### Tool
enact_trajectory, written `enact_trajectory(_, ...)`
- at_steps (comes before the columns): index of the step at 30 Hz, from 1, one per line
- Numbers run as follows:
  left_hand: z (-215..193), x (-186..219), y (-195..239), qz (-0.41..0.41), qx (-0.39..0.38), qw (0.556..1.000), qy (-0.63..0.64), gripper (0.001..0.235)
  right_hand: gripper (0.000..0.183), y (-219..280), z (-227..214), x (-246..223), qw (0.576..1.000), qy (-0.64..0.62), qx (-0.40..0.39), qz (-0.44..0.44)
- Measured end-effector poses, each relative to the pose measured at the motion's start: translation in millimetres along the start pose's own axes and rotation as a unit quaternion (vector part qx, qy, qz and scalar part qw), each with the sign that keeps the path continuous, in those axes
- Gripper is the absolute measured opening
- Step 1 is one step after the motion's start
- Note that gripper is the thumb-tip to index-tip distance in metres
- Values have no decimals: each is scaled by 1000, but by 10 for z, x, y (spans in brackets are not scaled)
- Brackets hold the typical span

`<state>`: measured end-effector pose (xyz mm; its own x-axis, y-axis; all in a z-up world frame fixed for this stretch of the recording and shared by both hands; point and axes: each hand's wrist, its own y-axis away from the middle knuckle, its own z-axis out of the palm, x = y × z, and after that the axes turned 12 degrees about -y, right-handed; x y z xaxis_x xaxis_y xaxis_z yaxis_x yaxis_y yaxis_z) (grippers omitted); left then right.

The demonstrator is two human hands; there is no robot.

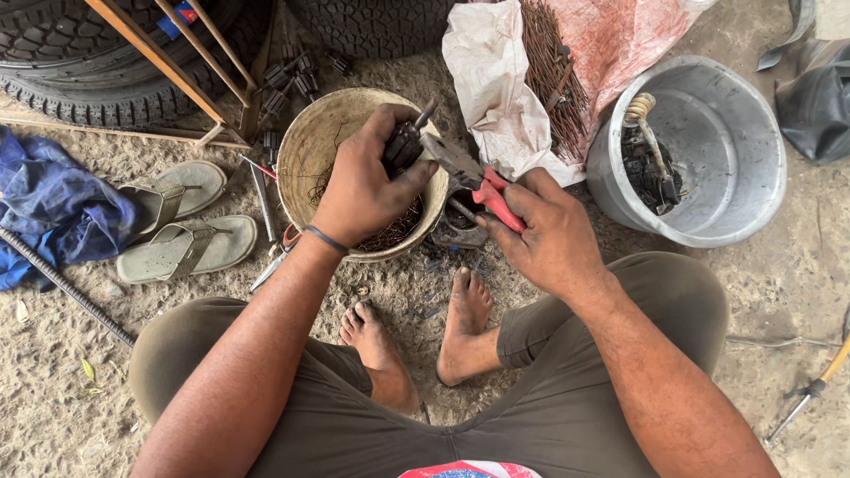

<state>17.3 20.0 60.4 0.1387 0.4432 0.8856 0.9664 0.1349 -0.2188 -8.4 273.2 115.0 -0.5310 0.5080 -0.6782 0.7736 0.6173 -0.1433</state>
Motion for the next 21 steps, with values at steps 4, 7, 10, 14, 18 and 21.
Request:
enact_trajectory(4, 72, -61, -59, -64, 6, 977, 204, 36, 31, 72, 36, -59, 999, -49, 11, 18)
enact_trajectory(7, 87, -34, -128, -149, 120, 954, 232, 38, 33, 123, 130, -132, 998, 19, -38, 35)
enact_trajectory(10, -96, 29, -126, -249, 139, 863, 417, 44, 32, 123, 196, -133, 996, 47, -64, 43)
enact_trajectory(14, -311, 168, -60, -254, 53, 859, 442, 46, 29, 37, 94, 7, 993, 34, -18, 111)
enact_trajectory(18, -224, 259, -57, -226, -110, 854, 455, 54, 31, 6, -11, 137, 998, 6, 59, 22)
enact_trajectory(21, -227, 239, -58, -169, -110, 850, 486, 54, 28, -7, -8, 163, 995, 36, 79, 45)
